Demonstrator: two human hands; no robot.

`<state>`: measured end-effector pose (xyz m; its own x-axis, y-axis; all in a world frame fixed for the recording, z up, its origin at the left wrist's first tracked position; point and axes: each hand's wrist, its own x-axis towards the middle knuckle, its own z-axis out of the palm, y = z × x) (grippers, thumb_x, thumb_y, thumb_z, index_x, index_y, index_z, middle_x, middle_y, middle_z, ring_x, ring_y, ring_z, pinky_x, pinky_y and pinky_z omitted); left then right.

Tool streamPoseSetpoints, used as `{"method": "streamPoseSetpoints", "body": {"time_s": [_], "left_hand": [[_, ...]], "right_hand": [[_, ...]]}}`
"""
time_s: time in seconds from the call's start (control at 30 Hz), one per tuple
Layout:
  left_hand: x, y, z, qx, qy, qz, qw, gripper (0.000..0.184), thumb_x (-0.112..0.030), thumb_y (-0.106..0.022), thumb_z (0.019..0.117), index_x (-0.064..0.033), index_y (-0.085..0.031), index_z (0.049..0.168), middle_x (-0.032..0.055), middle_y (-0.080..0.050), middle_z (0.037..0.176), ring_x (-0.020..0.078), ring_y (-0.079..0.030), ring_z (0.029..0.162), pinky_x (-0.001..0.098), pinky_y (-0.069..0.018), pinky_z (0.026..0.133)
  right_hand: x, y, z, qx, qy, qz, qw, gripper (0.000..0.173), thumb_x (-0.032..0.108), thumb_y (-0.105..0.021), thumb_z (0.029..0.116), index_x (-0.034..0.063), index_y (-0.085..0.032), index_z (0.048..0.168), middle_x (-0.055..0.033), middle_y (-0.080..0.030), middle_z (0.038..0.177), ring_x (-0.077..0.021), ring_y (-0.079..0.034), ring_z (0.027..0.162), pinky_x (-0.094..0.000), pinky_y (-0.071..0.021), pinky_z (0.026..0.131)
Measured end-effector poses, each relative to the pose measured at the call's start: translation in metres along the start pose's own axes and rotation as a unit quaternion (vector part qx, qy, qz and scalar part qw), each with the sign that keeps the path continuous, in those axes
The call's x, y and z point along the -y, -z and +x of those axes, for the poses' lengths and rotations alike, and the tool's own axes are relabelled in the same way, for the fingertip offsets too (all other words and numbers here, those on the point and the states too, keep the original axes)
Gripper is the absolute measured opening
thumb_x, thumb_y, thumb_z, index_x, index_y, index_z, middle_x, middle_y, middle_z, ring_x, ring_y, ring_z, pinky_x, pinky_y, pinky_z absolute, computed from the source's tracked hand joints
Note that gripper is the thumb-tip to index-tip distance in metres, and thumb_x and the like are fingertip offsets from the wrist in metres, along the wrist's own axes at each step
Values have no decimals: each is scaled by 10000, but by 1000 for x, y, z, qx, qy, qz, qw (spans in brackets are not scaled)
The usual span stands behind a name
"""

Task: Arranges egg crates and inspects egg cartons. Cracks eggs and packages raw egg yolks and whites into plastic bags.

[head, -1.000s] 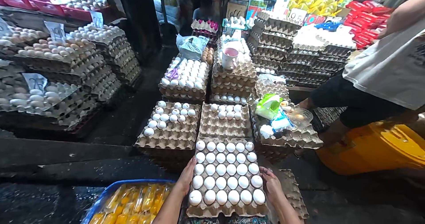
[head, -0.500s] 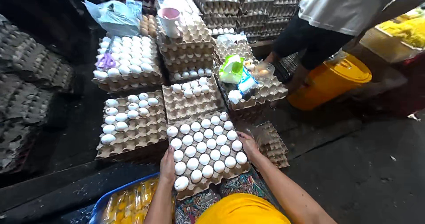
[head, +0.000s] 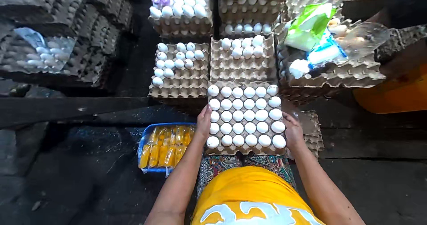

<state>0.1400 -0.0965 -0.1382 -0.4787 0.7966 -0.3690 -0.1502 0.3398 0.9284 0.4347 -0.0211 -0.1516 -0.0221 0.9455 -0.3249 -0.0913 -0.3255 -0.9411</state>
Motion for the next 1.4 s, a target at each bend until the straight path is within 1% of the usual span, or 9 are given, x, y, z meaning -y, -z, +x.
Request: {"method": "streamPoseSetpoints", "body": {"time_s": [0.13,0.27,0.43,0.67,0.8,0.9,1.1,1.17,1.4], "left_hand": [[3,3,-3,4,-18,-9,1000,514,-378,-380,1118,-61,-466,1513,163,-567,1431,199,-571,1274,411,-455,1086],[10,8,-4,5,-31,13,999,560,-454,-381,1104,-92,-473,1521,132,-567,1452,192,-563,1302,422,-456,1099],[2,6,-1,-3,-36,-2,999,531,-366,-372,1119,-18,-461,1510,159,-541,1475,164,-532,1337,364,-415,1136],[-18,6,19,10,-56,1,998,542,-384,-359,1120,-30,-451,1520,164,-534,1480,188,-534,1344,394,-426,1138],[-25,6,35,3,-81,-4,997,522,-354,-379,1119,6,-481,1484,185,-546,1458,198,-537,1336,393,-420,1142],[-25,8,45,6,-69,-11,998,515,-345,-377,1121,3,-481,1485,189,-554,1448,209,-541,1332,404,-420,1139],[-16,11,57,17,-42,-18,999,542,-379,-358,1121,-12,-467,1504,190,-532,1477,218,-520,1359,418,-406,1151],[-13,13,59,25,-26,-20,999,556,-399,-351,1120,-21,-458,1513,190,-524,1486,229,-510,1371,436,-399,1156],[-18,11,53,44,-24,-29,998,534,-382,-344,1124,-13,-492,1481,191,-549,1451,225,-534,1336,432,-415,1137]], "right_hand": [[3,-2,-4,-8,2,-7,1000,311,6,-387,1055,-12,-614,1266,-39,-703,1023,-63,-683,883,-266,-588,814],[0,-1,-3,-8,-5,-24,1000,342,2,-380,1049,-3,-614,1298,-57,-702,1084,-84,-680,929,-291,-579,847],[8,-8,-3,-16,-4,-12,1000,309,8,-399,1055,4,-626,1265,-37,-711,1038,-75,-687,890,-279,-588,813],[28,-17,18,-2,9,-23,1000,333,18,-396,1054,48,-610,1307,-3,-699,1091,-58,-674,933,-282,-575,842],[24,-28,36,-5,33,-10,999,268,9,-438,1025,53,-653,1179,13,-707,950,-66,-682,837,-289,-591,779],[20,-35,40,-4,37,-20,999,246,19,-431,1029,46,-650,1137,21,-706,902,-58,-688,808,-277,-599,775],[16,-37,43,0,48,-34,998,270,18,-388,1041,-9,-612,1190,11,-695,1016,-40,-678,908,-253,-581,855],[14,-38,43,-3,65,-37,997,253,7,-391,1033,-5,-614,1153,19,-702,998,-35,-677,905,-245,-579,860],[16,-33,32,-3,88,-56,995,296,-6,-383,1024,-48,-604,1217,14,-698,1060,-17,-666,956,-222,-560,899]]}}
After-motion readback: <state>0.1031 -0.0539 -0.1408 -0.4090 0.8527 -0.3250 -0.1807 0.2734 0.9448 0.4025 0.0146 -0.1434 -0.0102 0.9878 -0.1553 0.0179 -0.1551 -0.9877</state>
